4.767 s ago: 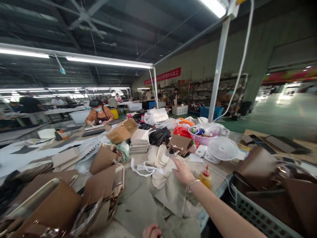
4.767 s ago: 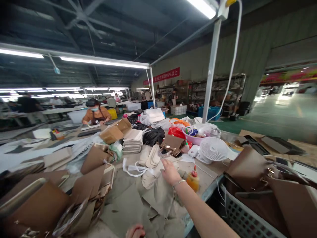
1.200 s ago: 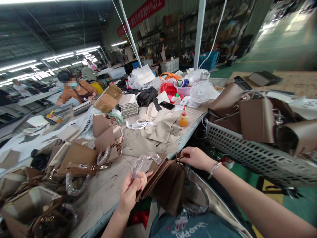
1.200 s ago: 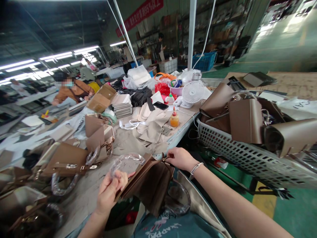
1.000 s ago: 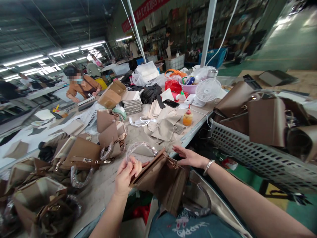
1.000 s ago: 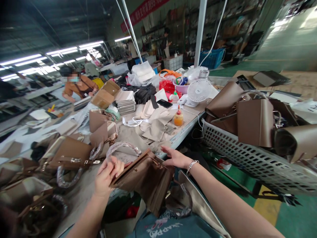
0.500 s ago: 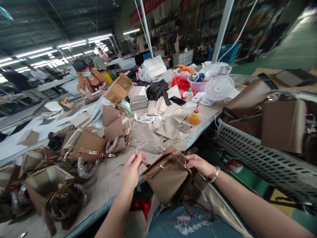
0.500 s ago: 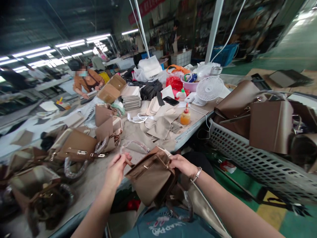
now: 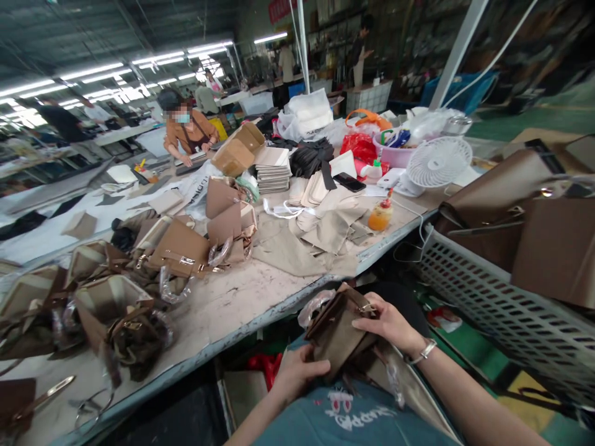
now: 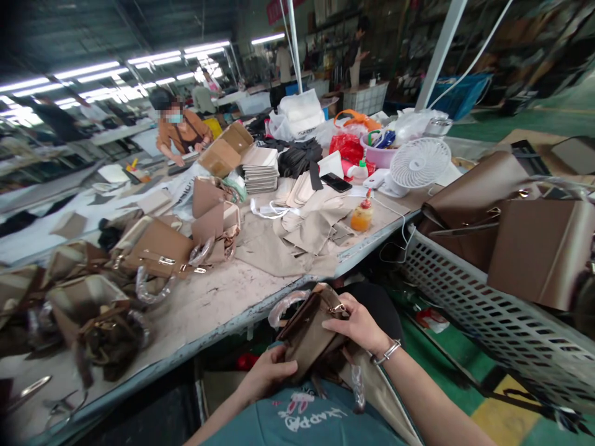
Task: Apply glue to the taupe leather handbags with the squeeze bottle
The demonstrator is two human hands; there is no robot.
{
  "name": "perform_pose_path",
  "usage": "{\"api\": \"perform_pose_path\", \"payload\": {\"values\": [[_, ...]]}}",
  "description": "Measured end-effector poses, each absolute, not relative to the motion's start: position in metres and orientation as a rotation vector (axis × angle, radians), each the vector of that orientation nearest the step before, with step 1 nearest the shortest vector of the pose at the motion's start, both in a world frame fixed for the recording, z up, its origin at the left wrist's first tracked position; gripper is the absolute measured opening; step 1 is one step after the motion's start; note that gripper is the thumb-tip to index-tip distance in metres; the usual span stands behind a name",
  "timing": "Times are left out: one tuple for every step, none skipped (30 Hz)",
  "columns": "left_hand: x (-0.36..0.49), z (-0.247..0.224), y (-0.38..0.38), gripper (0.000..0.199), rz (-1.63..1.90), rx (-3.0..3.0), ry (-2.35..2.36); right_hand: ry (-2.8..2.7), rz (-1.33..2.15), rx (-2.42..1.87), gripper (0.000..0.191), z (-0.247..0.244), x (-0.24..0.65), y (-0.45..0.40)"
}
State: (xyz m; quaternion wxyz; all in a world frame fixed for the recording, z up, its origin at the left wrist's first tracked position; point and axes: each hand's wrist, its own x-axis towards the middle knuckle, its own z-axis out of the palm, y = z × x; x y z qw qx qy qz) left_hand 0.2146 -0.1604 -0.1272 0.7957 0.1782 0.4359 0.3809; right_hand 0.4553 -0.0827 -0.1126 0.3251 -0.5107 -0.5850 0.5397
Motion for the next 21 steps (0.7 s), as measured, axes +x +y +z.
{"api": "perform_pose_path", "payload": {"values": [[0.217,-0.125,-0.157,0.053,0.821,0.384,0.931,-1.539,1.371,-1.379,0.032,-0.114,0.454,-0.082],[0.219,-0.123,-0.154,0.053,0.838,0.375,0.941,-1.545,1.341,-1.415,0.035,-0.115,0.453,-0.082],[0.221,-0.121,-0.15,0.051,0.862,0.361,0.97,-1.538,1.359,-1.433,0.039,-0.115,0.452,-0.082],[0.223,-0.117,-0.146,0.048,0.881,0.362,1.01,-1.513,1.435,-1.419,0.043,-0.114,0.451,-0.083],[0.224,-0.113,-0.141,0.043,0.89,0.388,1.043,-1.477,1.543,-1.376,0.047,-0.111,0.45,-0.084],[0.225,-0.107,-0.136,0.038,0.886,0.441,1.056,-1.435,1.656,-1.308,0.051,-0.107,0.449,-0.084],[0.225,-0.099,-0.131,0.032,0.866,0.512,1.045,-1.387,1.752,-1.235,0.054,-0.102,0.448,-0.085],[0.224,-0.09,-0.126,0.028,0.833,0.592,1.018,-1.346,1.814,-1.165,0.058,-0.095,0.448,-0.084],[0.222,-0.079,-0.12,0.025,0.794,0.669,0.99,-1.328,1.834,-1.111,0.06,-0.088,0.448,-0.083],[0.221,-0.068,-0.115,0.025,0.762,0.736,0.967,-1.35,1.813,-1.083,0.062,-0.079,0.447,-0.081],[0.22,-0.056,-0.11,0.026,0.748,0.783,0.952,-1.404,1.777,-1.072,0.064,-0.07,0.446,-0.08],[0.219,-0.045,-0.106,0.028,0.757,0.809,0.933,-1.49,1.728,-1.077,0.066,-0.061,0.445,-0.078],[0.22,-0.034,-0.102,0.03,0.79,0.823,0.912,-1.607,1.663,-1.1,0.068,-0.052,0.442,-0.077],[0.221,-0.026,-0.099,0.031,0.837,0.835,0.889,-1.737,1.575,-1.153,0.069,-0.043,0.437,-0.076],[0.224,-0.019,-0.096,0.031,0.894,0.844,0.874,-1.864,1.459,-1.238,0.068,-0.035,0.431,-0.076],[0.227,-0.015,-0.094,0.03,0.953,0.857,0.869,-1.976,1.308,-1.341,0.066,-0.029,0.424,-0.076],[0.231,-0.013,-0.092,0.027,1.008,0.878,0.881,-2.065,1.126,-1.441,0.063,-0.024,0.415,-0.076],[0.234,-0.014,-0.09,0.024,1.053,0.906,0.909,-2.133,0.934,-1.514,0.06,-0.021,0.406,-0.075],[0.237,-0.015,-0.088,0.021,1.089,0.937,0.952,-2.177,0.76,-1.556,0.055,-0.02,0.397,-0.073],[0.239,-0.018,-0.085,0.018,1.118,0.971,1.005,-2.194,0.628,-1.584,0.049,-0.021,0.388,-0.071],[0.24,-0.02,-0.082,0.016,1.14,1.01,1.063,-2.186,0.55,-1.604,0.044,-0.022,0.38,-0.066]]}}
